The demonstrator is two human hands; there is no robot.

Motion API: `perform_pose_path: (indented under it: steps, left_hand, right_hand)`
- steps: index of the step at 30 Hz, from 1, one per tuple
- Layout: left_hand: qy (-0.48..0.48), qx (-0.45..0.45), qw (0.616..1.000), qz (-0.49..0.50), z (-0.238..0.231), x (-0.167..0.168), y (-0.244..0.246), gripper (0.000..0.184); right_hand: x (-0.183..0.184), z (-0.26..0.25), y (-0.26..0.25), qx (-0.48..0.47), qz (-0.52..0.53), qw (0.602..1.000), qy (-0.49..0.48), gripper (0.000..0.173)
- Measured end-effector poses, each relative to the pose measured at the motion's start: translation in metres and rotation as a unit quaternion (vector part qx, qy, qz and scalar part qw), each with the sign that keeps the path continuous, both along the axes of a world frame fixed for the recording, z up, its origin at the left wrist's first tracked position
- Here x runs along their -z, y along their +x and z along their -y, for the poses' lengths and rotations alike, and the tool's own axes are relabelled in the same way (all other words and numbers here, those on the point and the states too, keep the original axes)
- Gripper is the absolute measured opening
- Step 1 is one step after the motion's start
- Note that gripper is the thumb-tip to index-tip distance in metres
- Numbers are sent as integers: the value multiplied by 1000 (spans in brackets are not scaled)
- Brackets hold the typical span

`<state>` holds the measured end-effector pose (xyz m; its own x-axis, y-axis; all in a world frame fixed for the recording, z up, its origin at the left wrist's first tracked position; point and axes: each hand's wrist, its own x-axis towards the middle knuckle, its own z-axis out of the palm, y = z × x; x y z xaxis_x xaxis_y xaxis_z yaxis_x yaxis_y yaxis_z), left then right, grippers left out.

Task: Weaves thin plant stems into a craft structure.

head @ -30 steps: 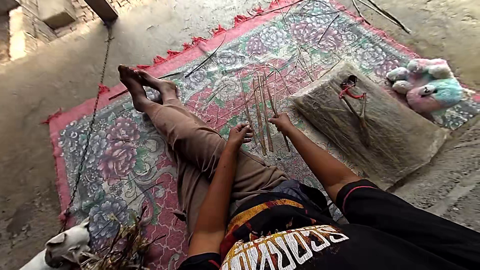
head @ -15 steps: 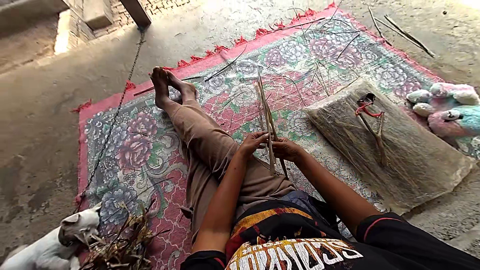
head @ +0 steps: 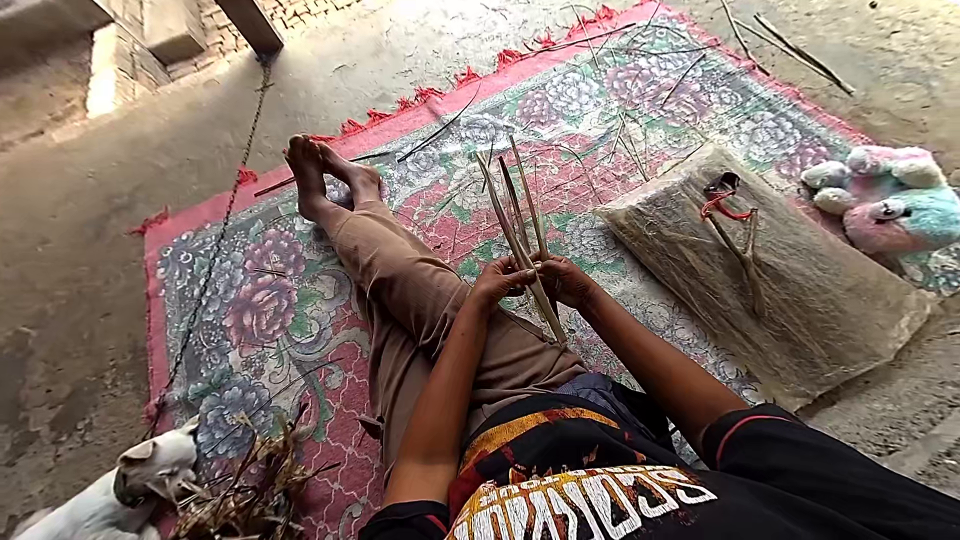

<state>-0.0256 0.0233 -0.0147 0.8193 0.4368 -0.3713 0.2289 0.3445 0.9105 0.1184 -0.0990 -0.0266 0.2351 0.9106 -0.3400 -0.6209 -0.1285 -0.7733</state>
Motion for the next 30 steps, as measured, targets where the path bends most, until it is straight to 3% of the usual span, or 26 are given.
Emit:
perform_pose_path:
  steps: [4,8,11,19,24,30]
  left_hand:
    - [31,7,999,-2,3,-5,-2,31]
    - [38,-10,999,2,4,-4,-1,13]
    - [43,-12,999,3,2,-1,-1,12]
    - [-15,-38,997,-62,3,-10,5,16]
    - [5,-26,985,-172,6,-17,14,9]
    - [96,-10,969,-228,4,2,17,13]
  right_hand:
    - [-8,-4,-5,21,56,998,0,8]
    - [-2,-8,-5,67,91,993,29,9]
    - [3,-7,-4,68,104,991,40,15]
    - [-14,-6,-14,73,201,977,26,5]
    - [-87,1,-2,119,255,954,103,8]
    - [-197,37,20,192,257,898,301,12]
